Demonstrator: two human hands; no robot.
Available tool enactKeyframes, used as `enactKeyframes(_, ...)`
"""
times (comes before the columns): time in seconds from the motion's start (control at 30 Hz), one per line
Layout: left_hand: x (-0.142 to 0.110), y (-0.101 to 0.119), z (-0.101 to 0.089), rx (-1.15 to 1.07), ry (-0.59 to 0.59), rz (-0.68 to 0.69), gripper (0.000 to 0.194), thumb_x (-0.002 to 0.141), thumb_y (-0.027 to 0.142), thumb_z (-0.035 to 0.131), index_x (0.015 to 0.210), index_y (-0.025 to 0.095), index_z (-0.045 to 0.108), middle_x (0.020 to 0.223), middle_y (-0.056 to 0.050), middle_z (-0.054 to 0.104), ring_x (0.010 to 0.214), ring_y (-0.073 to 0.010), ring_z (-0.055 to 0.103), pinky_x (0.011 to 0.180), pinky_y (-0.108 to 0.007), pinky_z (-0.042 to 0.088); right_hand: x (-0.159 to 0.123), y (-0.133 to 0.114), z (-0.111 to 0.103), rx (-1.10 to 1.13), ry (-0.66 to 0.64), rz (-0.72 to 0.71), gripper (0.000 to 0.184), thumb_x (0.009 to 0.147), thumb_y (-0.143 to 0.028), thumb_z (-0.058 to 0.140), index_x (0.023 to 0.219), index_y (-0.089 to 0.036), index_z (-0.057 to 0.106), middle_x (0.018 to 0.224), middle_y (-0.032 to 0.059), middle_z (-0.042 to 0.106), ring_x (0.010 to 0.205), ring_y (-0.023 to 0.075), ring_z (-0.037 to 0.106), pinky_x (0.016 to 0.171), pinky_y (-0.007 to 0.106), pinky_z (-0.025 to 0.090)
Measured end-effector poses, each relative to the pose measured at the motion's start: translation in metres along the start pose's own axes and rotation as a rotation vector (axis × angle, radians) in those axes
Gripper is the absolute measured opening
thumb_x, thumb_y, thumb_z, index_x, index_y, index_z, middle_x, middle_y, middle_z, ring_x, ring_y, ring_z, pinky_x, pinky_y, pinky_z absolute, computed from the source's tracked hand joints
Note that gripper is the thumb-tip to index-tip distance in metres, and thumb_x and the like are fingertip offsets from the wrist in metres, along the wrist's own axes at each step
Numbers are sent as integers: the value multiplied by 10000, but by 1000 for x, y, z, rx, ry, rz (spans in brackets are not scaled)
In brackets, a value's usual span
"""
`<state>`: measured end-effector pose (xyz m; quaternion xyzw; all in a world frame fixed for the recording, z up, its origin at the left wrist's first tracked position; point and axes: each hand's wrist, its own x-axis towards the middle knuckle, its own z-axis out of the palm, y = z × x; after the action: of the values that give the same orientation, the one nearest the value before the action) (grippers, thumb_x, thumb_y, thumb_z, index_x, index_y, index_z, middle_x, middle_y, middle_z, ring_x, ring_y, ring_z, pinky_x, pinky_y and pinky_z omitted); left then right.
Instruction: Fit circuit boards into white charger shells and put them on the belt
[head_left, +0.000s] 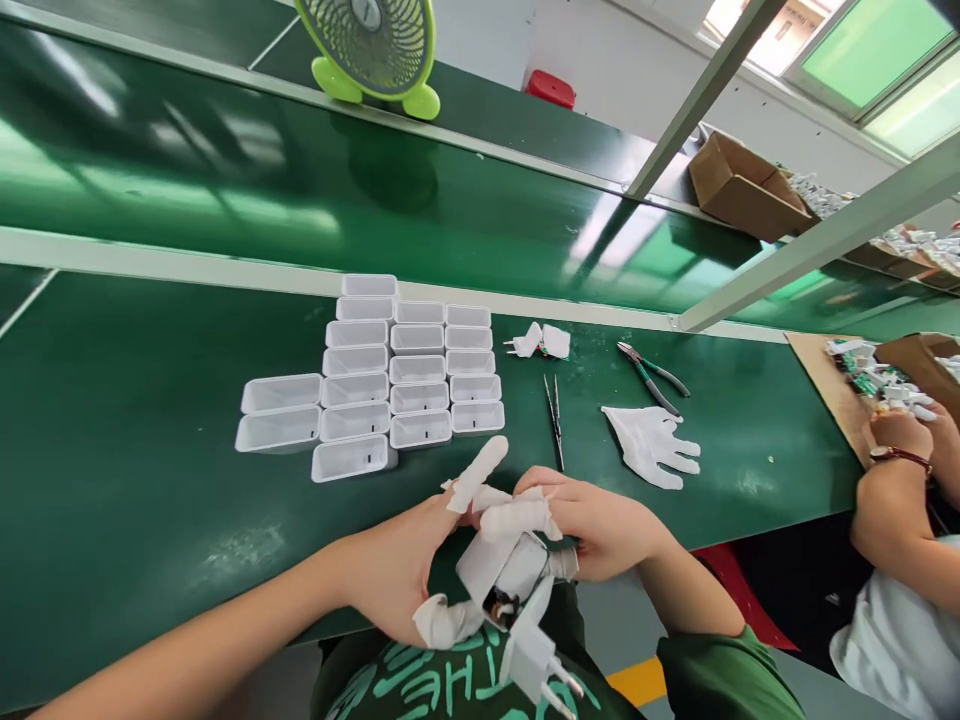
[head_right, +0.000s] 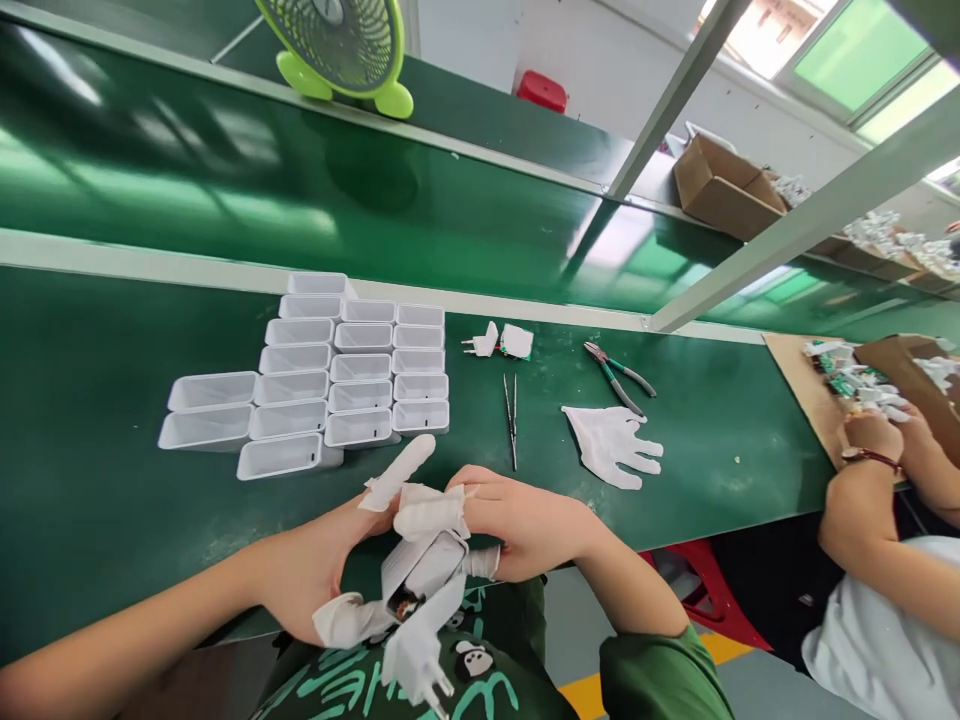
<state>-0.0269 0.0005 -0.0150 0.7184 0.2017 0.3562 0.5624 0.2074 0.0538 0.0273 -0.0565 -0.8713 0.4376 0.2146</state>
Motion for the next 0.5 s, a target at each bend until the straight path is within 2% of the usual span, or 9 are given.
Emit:
enactKeyframes(0.07,0,4,-3,42,41,-6,914,800,197,565,1580,252,92,1265,-130,590,995,-243,629,898,-428,562,-7,-6,8,-66,103,65,351,999,-252,537,1349,-219,536,986,99,710,925,179,635,874,308,533)
enactKeyframes(0.13,0,7,-7,176,170,18,831,827,182,518,1572,230,151,1342,-173,539,1047,-268,615,894,-447,564,-16,-10,23,-154,312,228,355,941,-236,631,1293,-247,582,1007,86,711,914,184,645,802,283,555)
enactKeyframes(0.2,-2,6,-11,371,326,162,807,818,234,561,1553,210,228,1411,-201,479,1156,-320,580,950,-514,540,-22,-9,43,-239,534,373,376,895,-229,679,1263,-248,605,1031,88,711,898,195,658,769,289,574)
enactKeyframes(0.23,-3,4,-12,476,380,255,808,805,272,608,1536,210,271,1417,-201,472,1190,-338,566,973,-538,527,-23,-8,54,-268,601,416,384,886,-218,676,1263,-244,608,1043,93,713,896,201,666,766,299,583)
enactKeyframes(0.3,-4,0,-11,695,411,393,764,788,312,701,1475,223,379,1372,-183,509,1209,-342,560,978,-539,532,-24,-3,72,-292,669,464,402,875,-182,655,1270,-240,609,1050,98,711,901,207,676,761,310,594)
enactKeyframes(0.33,-4,-2,-10,797,401,426,679,798,310,723,1413,224,450,1324,-173,540,1199,-337,568,951,-521,552,-23,0,79,-291,680,475,420,868,-161,645,1279,-239,606,1054,100,708,914,208,677,763,310,598)
enactKeyframes(0.43,-1,-5,-6,1027,364,424,283,881,249,670,1152,197,608,1176,-163,608,1145,-323,604,848,-478,596,-19,6,90,-285,715,472,464,843,-130,624,1295,-229,595,1062,104,695,903,202,672,729,298,602)
enactKeyframes(0.5,1,-5,-4,1077,381,391,176,891,218,663,1062,184,631,1133,-169,639,1098,-320,629,804,-466,598,-17,7,93,-286,719,475,459,840,-134,624,1288,-224,595,1048,100,694,858,193,661,682,287,598)
